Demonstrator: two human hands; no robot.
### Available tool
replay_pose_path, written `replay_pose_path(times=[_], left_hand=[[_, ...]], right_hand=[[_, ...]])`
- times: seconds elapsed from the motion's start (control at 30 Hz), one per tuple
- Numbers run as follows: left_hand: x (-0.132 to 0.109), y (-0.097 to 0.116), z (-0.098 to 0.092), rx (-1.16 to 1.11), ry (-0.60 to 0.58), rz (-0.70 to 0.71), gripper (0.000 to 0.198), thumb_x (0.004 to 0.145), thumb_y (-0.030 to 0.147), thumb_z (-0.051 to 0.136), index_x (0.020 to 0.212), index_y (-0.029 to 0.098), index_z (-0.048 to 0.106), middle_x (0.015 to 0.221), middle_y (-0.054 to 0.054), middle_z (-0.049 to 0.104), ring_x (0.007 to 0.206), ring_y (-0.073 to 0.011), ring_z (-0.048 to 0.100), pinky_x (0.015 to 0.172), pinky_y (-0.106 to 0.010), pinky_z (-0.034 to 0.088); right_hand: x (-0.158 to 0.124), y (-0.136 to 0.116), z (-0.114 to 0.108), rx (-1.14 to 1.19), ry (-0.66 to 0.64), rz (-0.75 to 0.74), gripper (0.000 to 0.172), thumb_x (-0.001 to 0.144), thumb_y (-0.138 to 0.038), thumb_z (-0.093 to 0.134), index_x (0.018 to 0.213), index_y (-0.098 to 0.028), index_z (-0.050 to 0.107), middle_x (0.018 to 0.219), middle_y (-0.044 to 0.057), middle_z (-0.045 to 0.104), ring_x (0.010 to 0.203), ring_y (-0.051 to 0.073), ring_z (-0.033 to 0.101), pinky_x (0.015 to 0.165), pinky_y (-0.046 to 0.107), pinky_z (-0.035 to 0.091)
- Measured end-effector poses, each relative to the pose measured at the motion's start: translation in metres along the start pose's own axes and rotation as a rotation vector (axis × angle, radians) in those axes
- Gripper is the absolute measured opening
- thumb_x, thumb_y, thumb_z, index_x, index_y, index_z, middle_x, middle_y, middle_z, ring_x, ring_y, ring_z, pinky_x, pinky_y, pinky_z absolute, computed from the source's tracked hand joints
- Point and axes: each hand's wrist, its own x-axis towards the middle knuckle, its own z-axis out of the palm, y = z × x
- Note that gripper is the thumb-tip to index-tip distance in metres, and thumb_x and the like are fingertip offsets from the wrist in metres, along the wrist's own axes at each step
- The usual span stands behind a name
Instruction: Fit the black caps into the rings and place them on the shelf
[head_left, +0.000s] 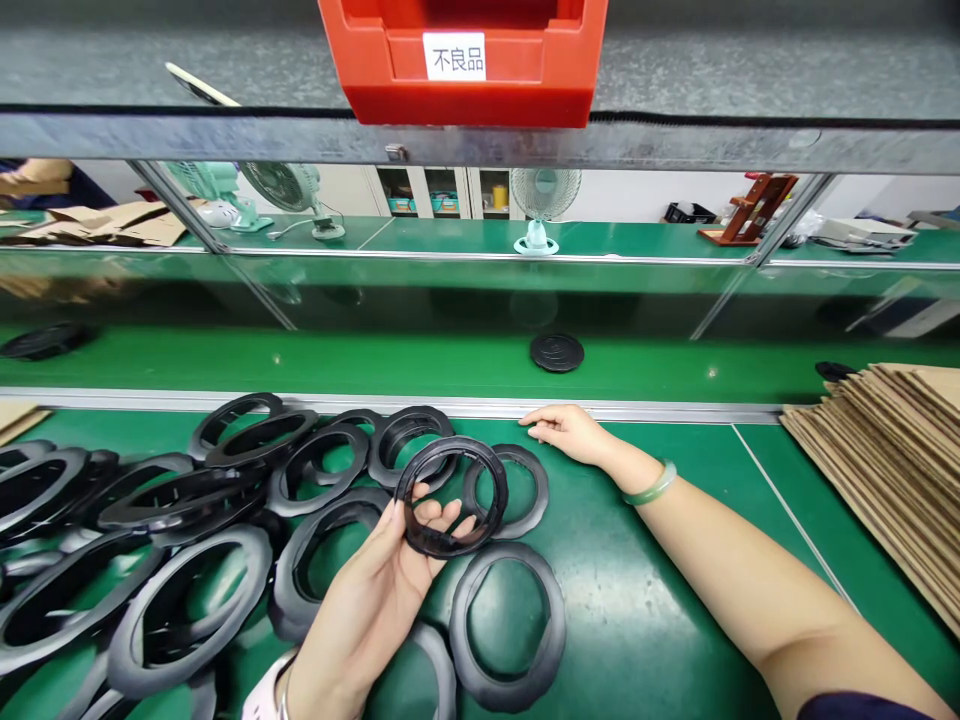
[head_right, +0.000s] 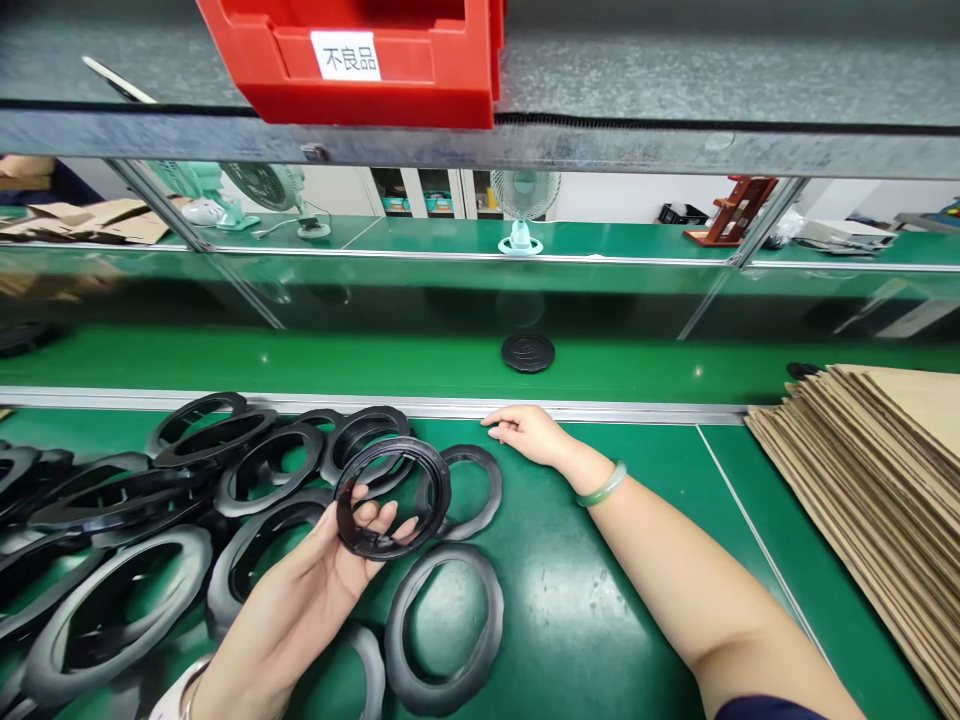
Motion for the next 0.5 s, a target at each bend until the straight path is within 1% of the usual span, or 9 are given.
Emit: replay_pose_path(times=[0.07,0.17,0.27,0.33,0.4,0.5], left_hand=[[-0.0002,0.0000,0.0004,-0.003,-0.015,-0.015,0.022,0.098,0.022,0.053,0.109,0.017,0.071,0.095,-0.008,0.074,0.103,-0.0255,0.071,0.105,-0.055,0.052],[-0.0026,-0.0001,0.0022,0.012,-0.055,-0.080,0.022,0.097,0.021,0.056,0.110,0.016,0.072,0.099,-0.010,0.075,0.110,-0.0291,0.069,0.106,-0.056,0.051],[-0.0058,-0.0007,0.0040,0.049,-0.116,-0.141,0.024,0.095,0.019,0.059,0.114,0.014,0.072,0.108,-0.013,0.075,0.111,-0.0299,0.069,0.104,-0.051,0.053],[-0.0069,-0.0015,0.0044,0.075,-0.149,-0.158,0.024,0.094,0.017,0.060,0.115,0.014,0.072,0.109,-0.013,0.075,0.111,-0.0291,0.069,0.105,-0.049,0.053],[-0.0067,-0.0027,0.0040,0.111,-0.139,-0.163,0.024,0.093,0.014,0.061,0.114,0.015,0.072,0.107,-0.011,0.075,0.111,-0.0280,0.069,0.106,-0.049,0.051],[-0.0047,-0.0055,0.0031,0.185,-0.058,-0.162,0.022,0.090,0.012,0.065,0.110,0.015,0.072,0.104,-0.010,0.075,0.109,-0.0272,0.069,0.104,-0.045,0.051]], right_hand=[[-0.0001,-0.0001,0.0003,0.005,0.001,0.003,0.030,0.087,-0.033,0.065,0.111,-0.018,0.074,0.087,0.006,0.073,0.071,0.017,0.064,0.072,0.032,0.054],[-0.0005,-0.0015,0.0008,0.006,0.004,0.006,0.029,0.087,-0.033,0.064,0.110,-0.018,0.074,0.088,0.006,0.072,0.072,0.017,0.064,0.071,0.032,0.053],[-0.0015,-0.0032,0.0007,-0.012,0.003,0.015,0.031,0.086,-0.033,0.064,0.112,-0.017,0.074,0.084,0.005,0.071,0.072,0.018,0.064,0.070,0.032,0.052],[-0.0020,-0.0033,0.0006,-0.017,0.002,0.015,0.032,0.086,-0.033,0.064,0.113,-0.017,0.073,0.082,0.005,0.070,0.072,0.018,0.063,0.070,0.032,0.051],[-0.0020,-0.0025,0.0006,-0.010,-0.003,0.014,0.034,0.086,-0.033,0.063,0.113,-0.017,0.073,0.083,0.005,0.070,0.072,0.018,0.064,0.070,0.032,0.051],[-0.0012,-0.0005,0.0011,-0.018,-0.008,0.013,0.033,0.087,-0.035,0.063,0.113,-0.017,0.074,0.084,0.006,0.071,0.074,0.019,0.065,0.071,0.032,0.051]])
